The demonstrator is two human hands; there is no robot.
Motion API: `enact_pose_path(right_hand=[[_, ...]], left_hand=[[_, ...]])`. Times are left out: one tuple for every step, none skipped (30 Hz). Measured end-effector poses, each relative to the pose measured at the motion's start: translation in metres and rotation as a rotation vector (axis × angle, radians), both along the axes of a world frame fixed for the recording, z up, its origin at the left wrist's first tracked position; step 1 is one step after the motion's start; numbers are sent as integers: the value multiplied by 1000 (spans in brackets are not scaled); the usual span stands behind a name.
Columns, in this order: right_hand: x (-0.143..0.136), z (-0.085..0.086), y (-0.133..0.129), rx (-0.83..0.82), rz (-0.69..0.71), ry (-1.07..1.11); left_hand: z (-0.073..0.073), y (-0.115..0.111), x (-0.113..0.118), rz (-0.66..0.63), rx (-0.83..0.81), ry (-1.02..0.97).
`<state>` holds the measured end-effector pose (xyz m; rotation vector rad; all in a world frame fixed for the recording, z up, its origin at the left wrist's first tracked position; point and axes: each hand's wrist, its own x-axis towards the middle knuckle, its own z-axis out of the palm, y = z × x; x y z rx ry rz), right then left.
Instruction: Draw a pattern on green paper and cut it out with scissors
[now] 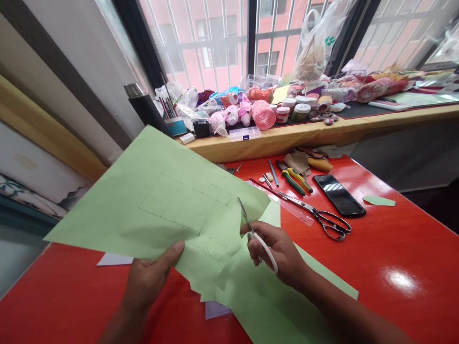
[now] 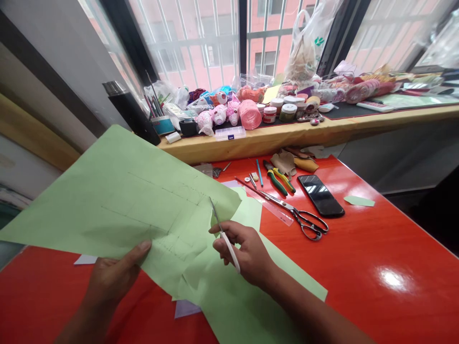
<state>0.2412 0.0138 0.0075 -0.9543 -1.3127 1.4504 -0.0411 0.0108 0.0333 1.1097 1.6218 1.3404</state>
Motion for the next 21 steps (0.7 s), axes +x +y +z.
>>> enact_pose_path(right_hand=[[0, 0, 0, 0, 0, -1], [0, 1, 0, -2, 1, -3], [0, 1, 0, -4, 2, -7], [1, 1, 1, -8, 2, -11], [1, 2, 1, -11, 2, -15], [1, 2, 1, -12, 3, -19], [1, 2, 1, -11, 4, -22], [1, 3, 1, -10, 7, -22], [1, 3, 1, -11, 8, -22], [1, 3, 1, -13, 9, -22], [1, 3, 1, -15, 11, -21], [1, 3, 1, -19, 13, -20], [1, 3, 0, -23, 14, -18], [1, 4, 0, -25, 17, -16], [1, 4, 0, -26, 19, -15], [1, 4, 0, -26, 21, -17], [1, 5, 0, -26, 21, -20], [1, 5, 0, -23, 21, -24], [1, 5, 0, -20, 21, -28], [1, 5, 1, -18, 21, -30], [1, 5, 1, -16, 22, -28]], left_hand=[[1, 0, 0, 9, -12, -26], [2, 1, 0, 15, -11, -39], [3, 1, 1, 21, -8, -50], [4, 2, 1, 26, -5, -62], [4, 2, 1, 29, -4, -74], [5, 2, 1, 31, -5, -82], [5, 2, 0, 31, -10, -88], [5, 2, -1, 30, -18, -90], [5, 2, -2, 30, -27, -88], [5, 2, -3, 30, -35, -82], [5, 3, -4, 31, -43, -71], [5, 3, -4, 31, -48, -60], [6, 3, -5, 27, -46, -55], [6, 3, -5, 19, -34, -55], [7, 3, -5, 9, -17, -60], [7, 3, -5, -4, 3, -69], [7, 3, -5, -15, 17, -76], [7, 3, -5, -22, 24, -82], [6, 3, -6, -23, 19, -83], [5, 3, -6, -19, 7, -82], [4, 3, -7, -11, -5, -77]])
